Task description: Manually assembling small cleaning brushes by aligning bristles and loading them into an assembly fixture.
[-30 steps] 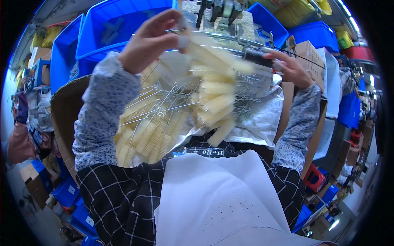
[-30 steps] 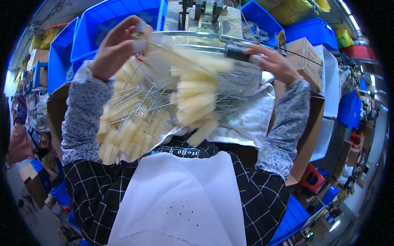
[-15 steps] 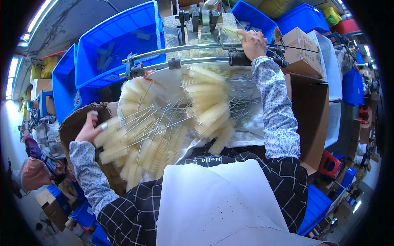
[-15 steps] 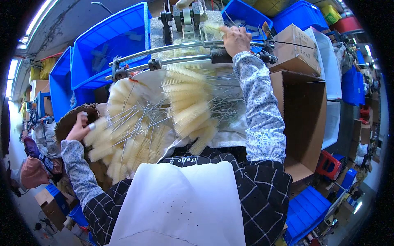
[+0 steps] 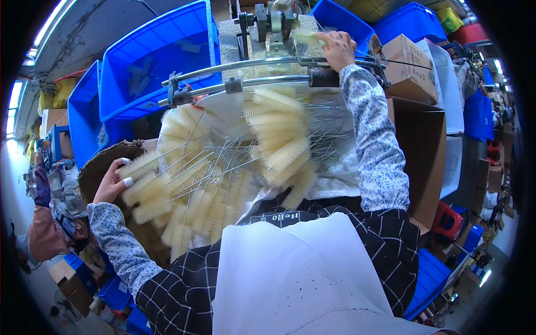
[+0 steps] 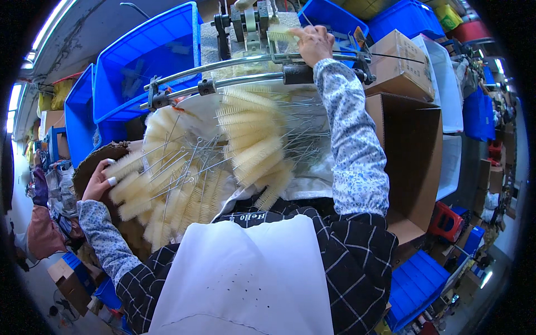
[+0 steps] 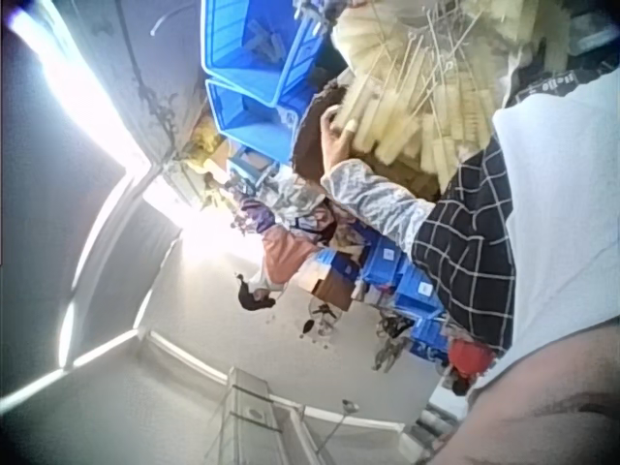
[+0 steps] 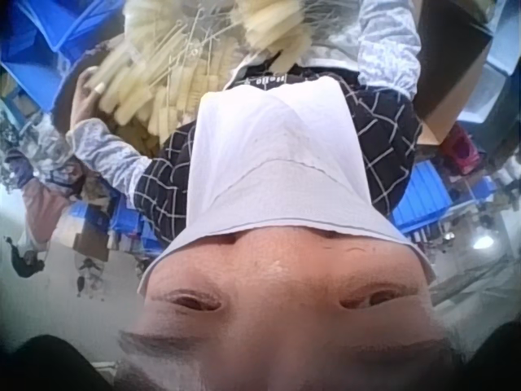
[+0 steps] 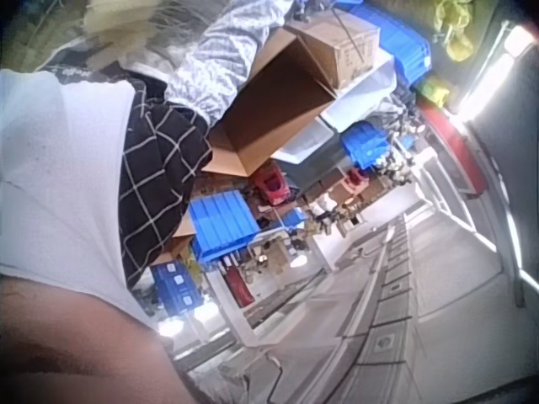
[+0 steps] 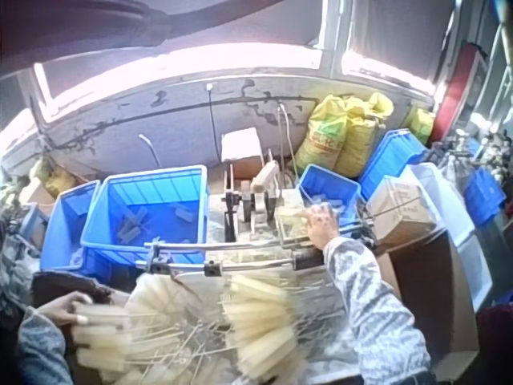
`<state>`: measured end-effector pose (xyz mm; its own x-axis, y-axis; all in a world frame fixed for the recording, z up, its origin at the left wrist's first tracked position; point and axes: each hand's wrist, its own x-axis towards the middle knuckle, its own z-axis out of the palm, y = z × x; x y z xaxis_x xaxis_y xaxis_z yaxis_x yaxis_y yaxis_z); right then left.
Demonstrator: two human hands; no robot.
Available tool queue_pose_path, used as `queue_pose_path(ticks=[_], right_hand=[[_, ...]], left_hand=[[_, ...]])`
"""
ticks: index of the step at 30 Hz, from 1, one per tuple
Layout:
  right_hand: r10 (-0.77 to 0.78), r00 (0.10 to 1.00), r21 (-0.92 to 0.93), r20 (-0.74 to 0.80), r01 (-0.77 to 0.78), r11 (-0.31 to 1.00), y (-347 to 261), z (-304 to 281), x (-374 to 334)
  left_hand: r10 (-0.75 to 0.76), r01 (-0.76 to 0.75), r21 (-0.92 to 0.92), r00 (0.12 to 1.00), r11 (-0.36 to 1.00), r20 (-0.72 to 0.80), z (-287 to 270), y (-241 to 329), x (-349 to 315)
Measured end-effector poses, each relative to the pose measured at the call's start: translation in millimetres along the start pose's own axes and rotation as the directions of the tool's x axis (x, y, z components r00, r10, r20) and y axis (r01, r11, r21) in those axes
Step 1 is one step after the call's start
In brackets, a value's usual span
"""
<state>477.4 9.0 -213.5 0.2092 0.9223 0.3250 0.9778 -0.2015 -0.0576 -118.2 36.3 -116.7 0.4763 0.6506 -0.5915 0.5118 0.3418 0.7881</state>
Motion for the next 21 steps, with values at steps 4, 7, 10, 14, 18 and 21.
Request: queue_pose_path(ticks=[4, 7, 10, 14, 18, 21], right_hand=[[-0.102, 0.995, -0.082, -0.01, 0.101, 0.992, 16, 24, 17], [-0.127, 0.989, -0.195, -0.082, 0.109, 0.975, 21, 15, 8], [0.041, 0.993, -0.196, -0.111, -0.062, 0.979, 22, -8, -4], [0.295, 0.954, -0.033, 0.054, -0.294, 0.955, 40, -9, -18], [0.222, 0.974, 0.111, -0.056, -0.215, 0.97, 34, 6, -15], [0.227, 0.973, 0.152, -0.033, -0.22, 0.964, 8, 7, -10]], left_hand=[[0.187, -0.183, 0.053, 0.979, 0.982, -0.083, -7, 9, 1], [0.349, -0.331, 0.121, 0.919, 0.936, -0.185, -10, 20, -1], [0.56, -0.643, -0.04, 0.694, 0.765, -0.453, -34, 19, -25], [0.593, -0.772, -0.132, 0.574, 0.621, -0.565, -54, 21, -34], [0.543, -0.838, -0.271, 0.52, 0.473, -0.659, -49, 23, -33], [0.562, -0.847, -0.343, 0.528, 0.407, -0.637, -34, 35, -39]])
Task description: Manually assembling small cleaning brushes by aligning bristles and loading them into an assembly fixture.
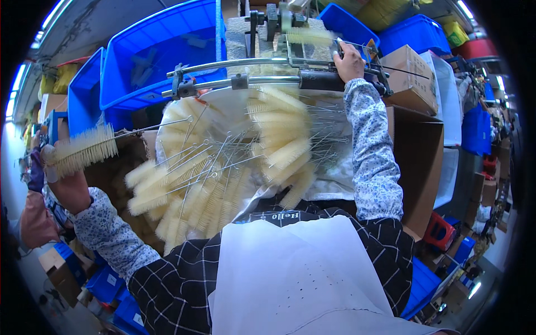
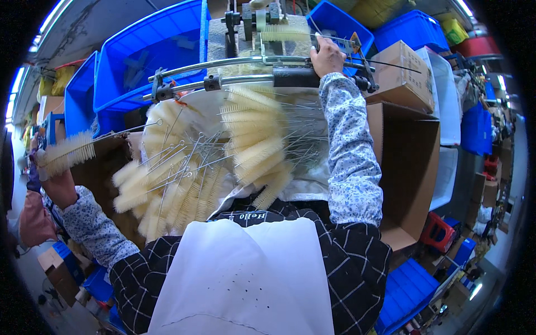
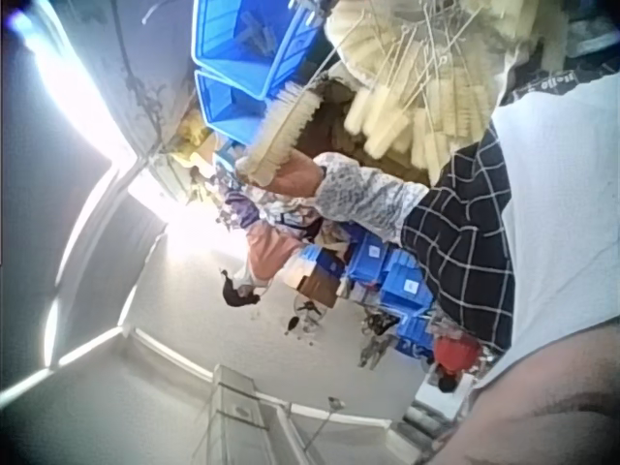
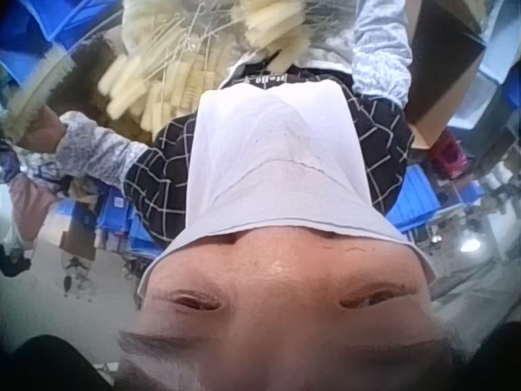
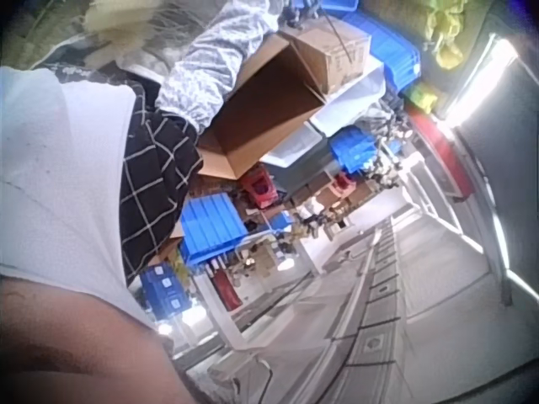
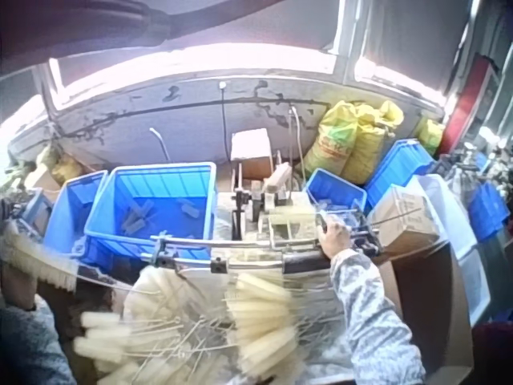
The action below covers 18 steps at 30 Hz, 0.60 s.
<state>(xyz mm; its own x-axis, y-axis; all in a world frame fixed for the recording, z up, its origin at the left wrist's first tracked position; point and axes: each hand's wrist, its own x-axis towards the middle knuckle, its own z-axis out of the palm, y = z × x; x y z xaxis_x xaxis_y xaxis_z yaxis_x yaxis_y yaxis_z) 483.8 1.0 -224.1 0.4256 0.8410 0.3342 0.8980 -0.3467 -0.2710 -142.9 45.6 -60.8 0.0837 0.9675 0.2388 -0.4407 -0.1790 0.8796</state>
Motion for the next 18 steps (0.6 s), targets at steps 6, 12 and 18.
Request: queue_pose_path(ticks=[6, 12, 18], right_hand=[[0.009, 1.0, -0.004, 0.019, -0.009, 1.0, -68, 16, -6], [-0.018, 0.998, -0.042, 0.062, 0.021, 0.999, -112, 19, -12], [0.024, 0.997, -0.002, 0.07, -0.024, 1.0, -72, 4, -9]], left_hand=[[0.044, -0.044, -0.019, 0.999, 0.999, -0.005, 20, -1, -6], [0.022, -0.01, -0.118, 0.995, 0.993, 0.1, 35, -9, -4], [0.018, 0.024, -0.224, 0.983, 0.974, 0.184, 40, -14, -5]])
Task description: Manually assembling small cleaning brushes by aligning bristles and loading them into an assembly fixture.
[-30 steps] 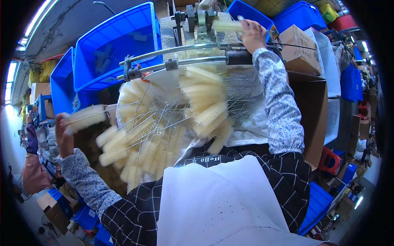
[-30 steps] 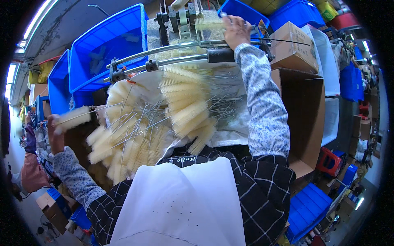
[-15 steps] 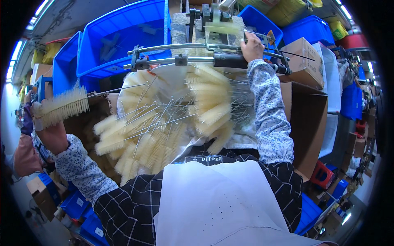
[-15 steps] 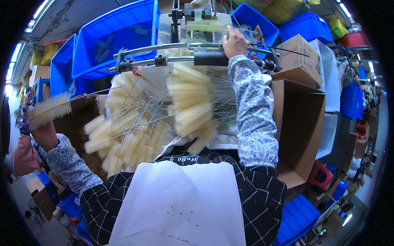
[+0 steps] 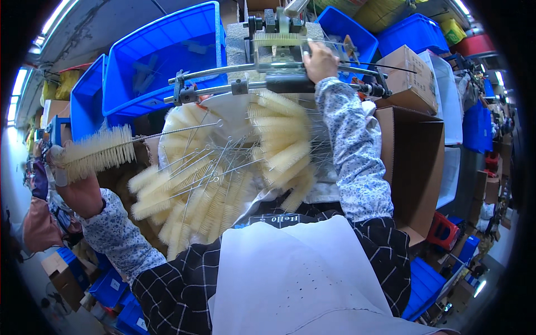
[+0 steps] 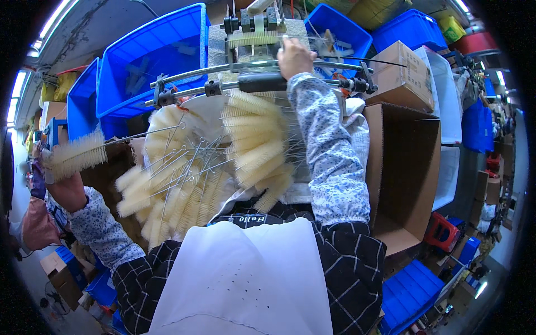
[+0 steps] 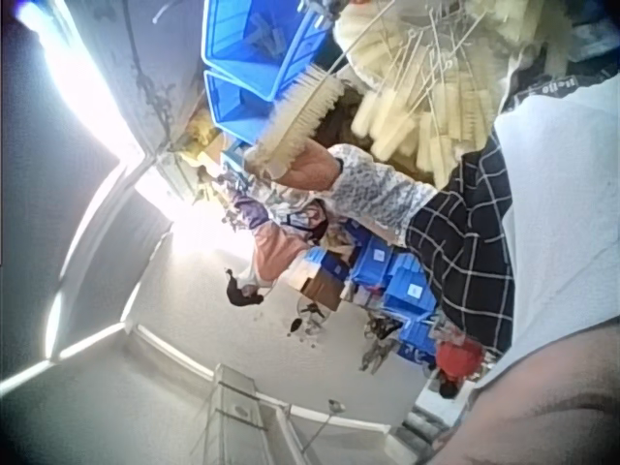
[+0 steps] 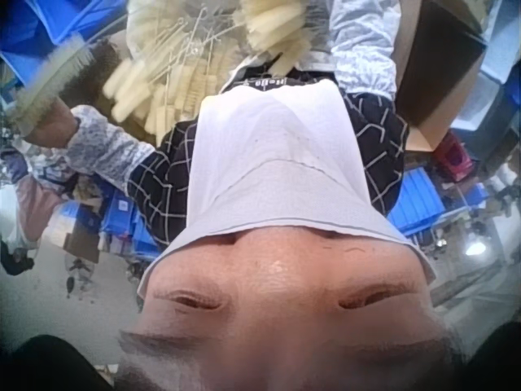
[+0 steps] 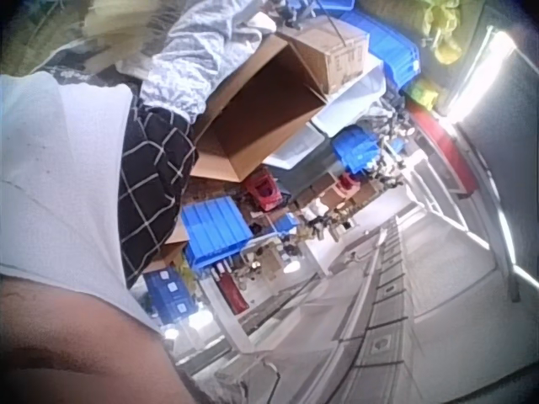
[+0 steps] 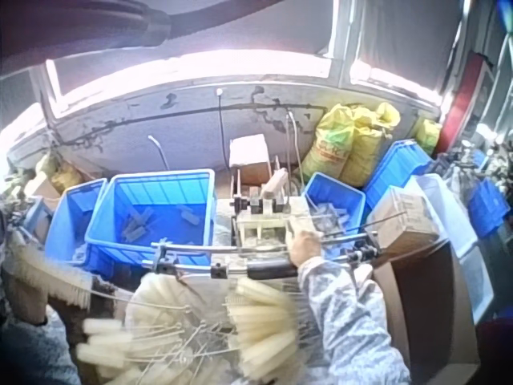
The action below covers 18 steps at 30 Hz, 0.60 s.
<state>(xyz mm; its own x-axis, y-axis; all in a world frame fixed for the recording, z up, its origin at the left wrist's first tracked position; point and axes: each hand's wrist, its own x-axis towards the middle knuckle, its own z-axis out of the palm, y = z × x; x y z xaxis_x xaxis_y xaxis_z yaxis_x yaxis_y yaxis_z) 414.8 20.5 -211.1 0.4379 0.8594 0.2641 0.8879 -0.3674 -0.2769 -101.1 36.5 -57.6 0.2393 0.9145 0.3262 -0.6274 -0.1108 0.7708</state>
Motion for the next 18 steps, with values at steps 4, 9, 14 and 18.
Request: queue_pose_path(ticks=[4, 9, 14, 18], right_hand=[[0.003, 1.0, -0.033, -0.028, -0.004, 0.999, 53, -7, 8], [-0.016, 0.997, 0.137, 0.07, 0.007, 0.991, 111, -15, 27], [-0.126, 0.984, -0.382, -0.123, 0.07, 0.922, 141, -20, 51], [-0.291, 0.929, 0.009, 0.229, 0.297, 0.955, 185, -51, 63]], left_hand=[[-0.029, 0.03, -0.007, 0.993, 1.0, 0.117, 17, -8, -1], [-0.016, 0.013, 0.114, 1.0, 0.993, 0.022, 31, -9, -11], [-0.214, 0.221, 0.011, 0.931, 0.975, 0.296, 70, -53, 11], [-0.277, 0.229, 0.29, 0.951, 0.929, 0.137, 97, -72, 20]])
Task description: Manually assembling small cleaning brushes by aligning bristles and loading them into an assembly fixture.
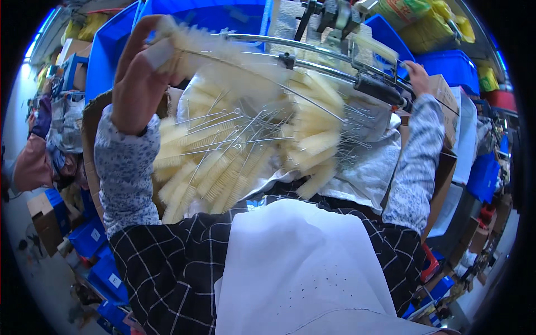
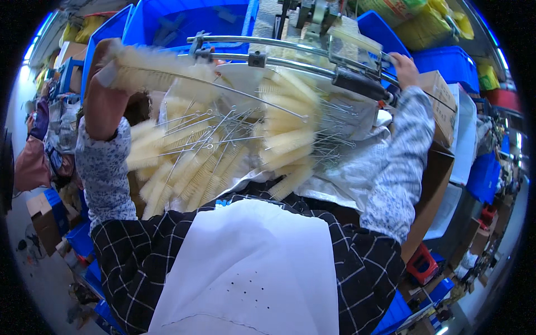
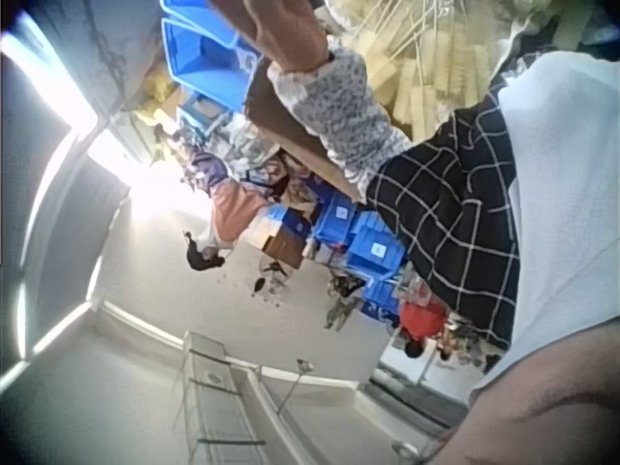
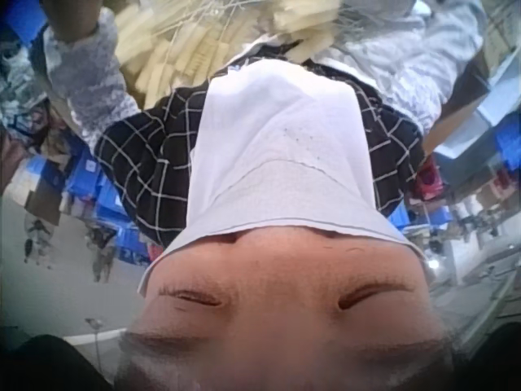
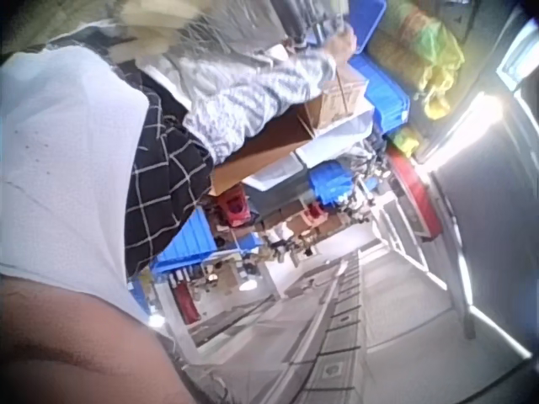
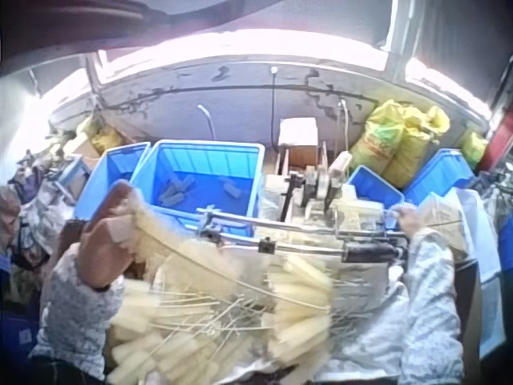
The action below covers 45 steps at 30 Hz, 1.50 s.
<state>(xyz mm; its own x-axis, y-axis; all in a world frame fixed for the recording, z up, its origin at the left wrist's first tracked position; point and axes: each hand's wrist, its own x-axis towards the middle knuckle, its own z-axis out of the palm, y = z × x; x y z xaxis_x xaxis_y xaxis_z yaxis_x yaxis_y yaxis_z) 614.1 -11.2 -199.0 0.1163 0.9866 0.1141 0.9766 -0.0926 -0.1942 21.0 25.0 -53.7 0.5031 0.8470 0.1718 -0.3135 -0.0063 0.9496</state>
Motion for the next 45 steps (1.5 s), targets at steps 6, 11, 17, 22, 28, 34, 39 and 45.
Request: queue_pose_path(ticks=[6, 11, 17, 22, 28, 34, 39, 45], right_hand=[[-0.174, 0.897, 0.711, 0.406, -0.191, 0.676, -111, -67, -70], [-0.455, 0.814, 0.866, 0.36, -0.11, 0.488, -258, -60, -82], [-0.263, 0.965, 0.837, -0.013, 0.154, 0.525, -255, -6, -66], [0.083, 0.955, -0.14, -0.284, -0.127, 0.982, -158, 16, -25], [0.176, 0.969, -0.172, -0.171, -0.205, 0.964, -154, 31, -11], [0.154, 0.976, -0.133, -0.156, -0.175, 0.976, -155, 31, -7], [0.163, 0.978, -0.067, -0.129, -0.173, 0.983, -140, 38, 2], [-0.033, 0.997, -0.262, -0.064, 0.015, 0.965, -118, 51, 22]], left_hand=[[-0.008, 0.025, -0.107, 0.988, 0.994, 0.157, 37, -29, 19], [-0.114, 0.105, 0.05, 0.956, 0.993, 0.271, 88, -75, 27], [-0.198, 0.01, 0.552, 0.939, 0.834, 0.282, 21, -58, -8], [-0.553, 0.489, 0.849, 0.772, 0.199, -0.315, -131, -49, -76], [-0.858, 0.792, 0.55, 0.455, 0.267, -0.238, -169, -61, -119], [-0.905, 0.845, 0.444, 0.398, 0.298, -0.15, -157, -32, -109], [-0.892, 0.815, 0.506, 0.417, 0.283, -0.173, -140, -7, -99], [-0.747, 0.661, 0.61, 0.645, 0.437, -0.164, -103, 26, -70]])
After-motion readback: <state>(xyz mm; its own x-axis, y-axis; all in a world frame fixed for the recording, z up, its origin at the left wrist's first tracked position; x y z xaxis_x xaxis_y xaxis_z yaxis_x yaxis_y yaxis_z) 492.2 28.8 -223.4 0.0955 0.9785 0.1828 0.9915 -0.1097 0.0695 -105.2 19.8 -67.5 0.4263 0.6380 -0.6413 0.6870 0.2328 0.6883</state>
